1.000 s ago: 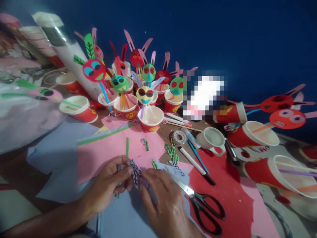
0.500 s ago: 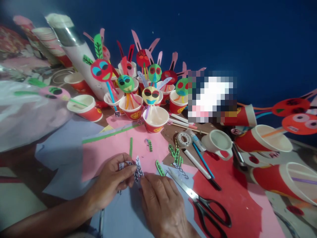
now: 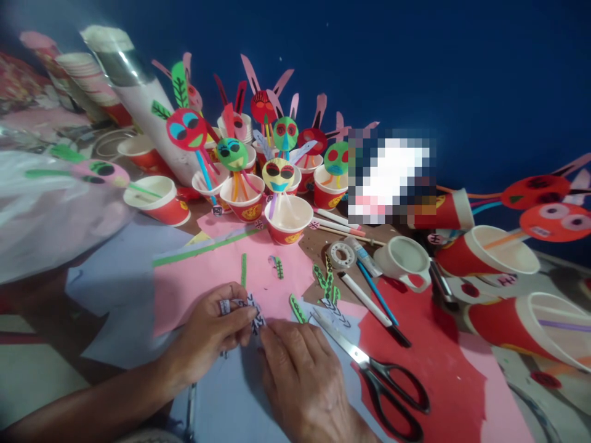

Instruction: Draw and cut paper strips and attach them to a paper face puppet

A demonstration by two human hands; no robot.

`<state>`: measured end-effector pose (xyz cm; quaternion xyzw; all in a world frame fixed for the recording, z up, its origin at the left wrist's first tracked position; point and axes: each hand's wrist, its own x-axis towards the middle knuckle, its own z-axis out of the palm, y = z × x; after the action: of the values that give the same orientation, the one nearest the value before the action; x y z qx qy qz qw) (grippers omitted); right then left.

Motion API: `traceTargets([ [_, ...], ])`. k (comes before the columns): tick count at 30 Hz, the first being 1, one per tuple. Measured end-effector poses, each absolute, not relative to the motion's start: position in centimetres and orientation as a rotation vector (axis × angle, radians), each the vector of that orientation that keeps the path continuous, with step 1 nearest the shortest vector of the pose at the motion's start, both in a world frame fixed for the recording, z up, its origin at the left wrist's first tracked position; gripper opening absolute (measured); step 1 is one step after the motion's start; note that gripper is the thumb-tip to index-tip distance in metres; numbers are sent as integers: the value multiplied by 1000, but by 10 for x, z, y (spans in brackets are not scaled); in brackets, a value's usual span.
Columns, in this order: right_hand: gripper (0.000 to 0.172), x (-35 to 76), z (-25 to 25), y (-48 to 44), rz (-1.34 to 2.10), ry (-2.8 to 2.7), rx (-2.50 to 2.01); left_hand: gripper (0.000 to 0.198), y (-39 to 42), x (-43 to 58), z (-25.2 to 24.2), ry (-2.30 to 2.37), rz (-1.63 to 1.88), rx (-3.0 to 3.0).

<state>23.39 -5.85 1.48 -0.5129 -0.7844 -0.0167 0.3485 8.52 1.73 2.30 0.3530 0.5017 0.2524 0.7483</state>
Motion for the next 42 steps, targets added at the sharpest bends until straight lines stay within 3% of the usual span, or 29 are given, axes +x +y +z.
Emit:
traceTargets([
  [3,25,236,18,-60,199,-1929,-1324,23,17,84,23,1106,560,811],
  [8,14,239,22,-56,941,-1387,-1614,17,16,83,24,1125,594,987],
  [12,23,235,22,-50,1250,-1099,-1623,14,12,84,24,1082,597,1072],
  [34,24,235,24,-50,1297,-1080,-1626,16,8,86,24,1027,524,1042],
  [42,37,244,21,-49,1207,-1142,-1700,16,10,84,23,1044,520,1067],
])
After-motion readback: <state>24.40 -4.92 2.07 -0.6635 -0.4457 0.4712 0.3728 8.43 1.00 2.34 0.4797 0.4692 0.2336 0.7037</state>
